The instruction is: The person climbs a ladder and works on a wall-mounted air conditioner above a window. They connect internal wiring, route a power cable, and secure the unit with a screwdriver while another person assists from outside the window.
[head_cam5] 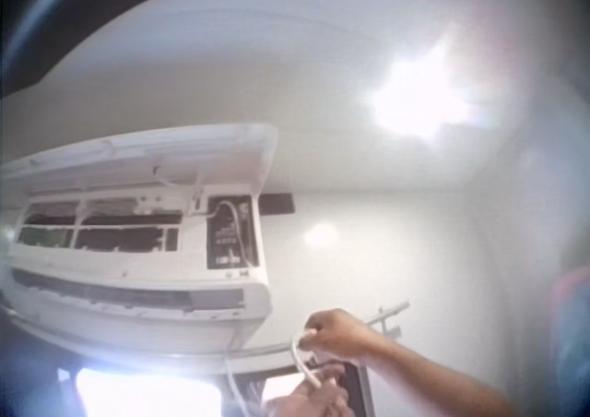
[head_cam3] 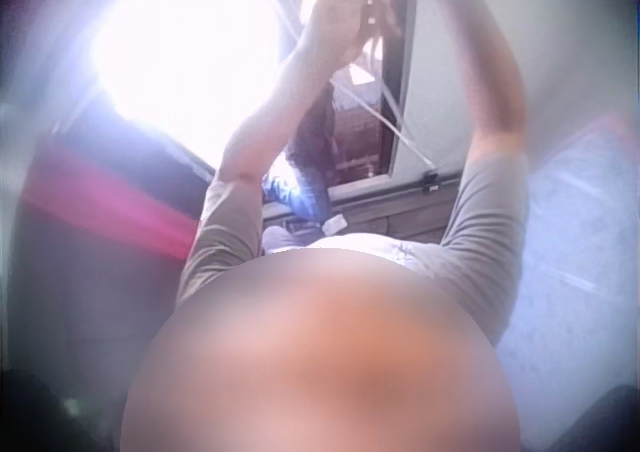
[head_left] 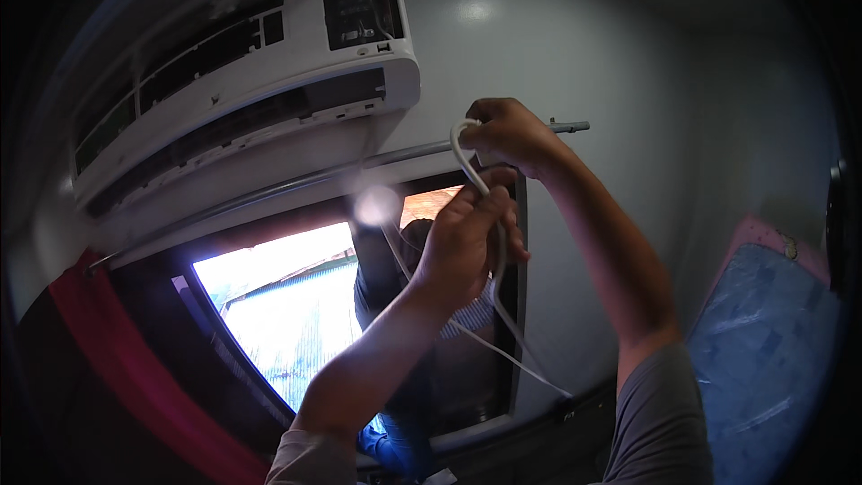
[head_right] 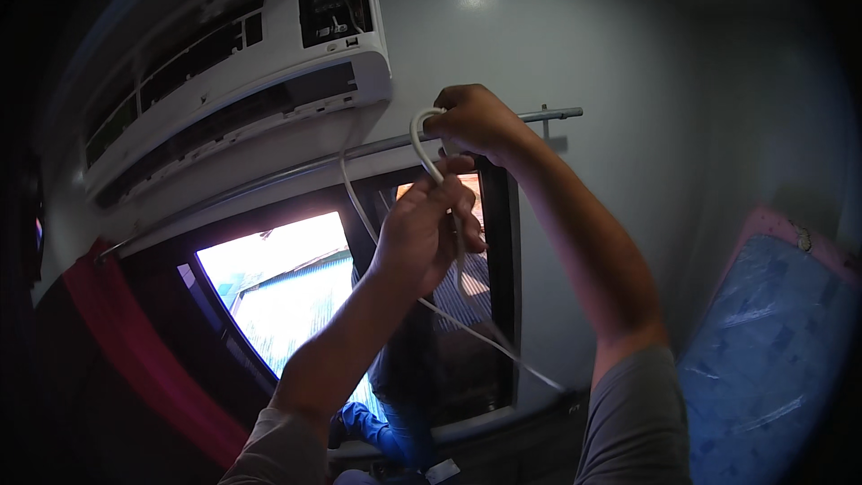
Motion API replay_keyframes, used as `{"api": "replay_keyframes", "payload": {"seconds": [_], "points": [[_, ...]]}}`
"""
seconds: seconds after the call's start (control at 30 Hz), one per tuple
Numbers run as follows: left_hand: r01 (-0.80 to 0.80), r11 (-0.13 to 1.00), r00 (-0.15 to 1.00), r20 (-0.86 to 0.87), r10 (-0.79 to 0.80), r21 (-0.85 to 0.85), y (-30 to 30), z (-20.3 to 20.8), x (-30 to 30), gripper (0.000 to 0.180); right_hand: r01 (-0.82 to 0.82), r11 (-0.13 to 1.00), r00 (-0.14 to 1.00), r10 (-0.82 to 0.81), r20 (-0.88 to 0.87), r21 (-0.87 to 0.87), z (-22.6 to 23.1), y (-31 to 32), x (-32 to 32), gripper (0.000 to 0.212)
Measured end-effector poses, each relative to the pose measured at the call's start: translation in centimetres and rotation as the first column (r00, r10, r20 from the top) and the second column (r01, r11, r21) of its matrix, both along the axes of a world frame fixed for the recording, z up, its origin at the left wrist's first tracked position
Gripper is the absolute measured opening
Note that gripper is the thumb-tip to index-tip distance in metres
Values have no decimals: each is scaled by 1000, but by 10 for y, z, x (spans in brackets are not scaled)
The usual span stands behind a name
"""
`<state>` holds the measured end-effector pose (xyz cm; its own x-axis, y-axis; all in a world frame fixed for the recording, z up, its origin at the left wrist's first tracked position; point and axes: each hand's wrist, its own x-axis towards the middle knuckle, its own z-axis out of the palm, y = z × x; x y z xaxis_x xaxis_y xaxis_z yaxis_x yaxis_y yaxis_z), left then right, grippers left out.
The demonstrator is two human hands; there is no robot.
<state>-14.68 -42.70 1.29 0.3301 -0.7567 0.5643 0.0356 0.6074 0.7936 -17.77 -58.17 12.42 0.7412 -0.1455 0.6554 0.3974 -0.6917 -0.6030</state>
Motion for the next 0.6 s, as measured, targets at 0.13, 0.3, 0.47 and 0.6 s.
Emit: {"api": "replay_keyframes", "payload": {"seconds": [0.13,0.3,0.47,0.6], "points": [[-139,984,976,185,117,110,-15,41,22,30,155,988,888,-137,439,-6,-21,-23,9,46],[-549,836,657,627,418,18,-32,75,66,34,362,889,599,-452,661,280,-33,-41,-2,46],[-712,668,309,757,575,-217,-56,91,88,35,139,989,870,-149,470,56,-23,-28,27,44],[-678,728,521,633,572,-100,-48,102,97,29,-167,955,852,14,523,246,18,-40,70,44]]}}
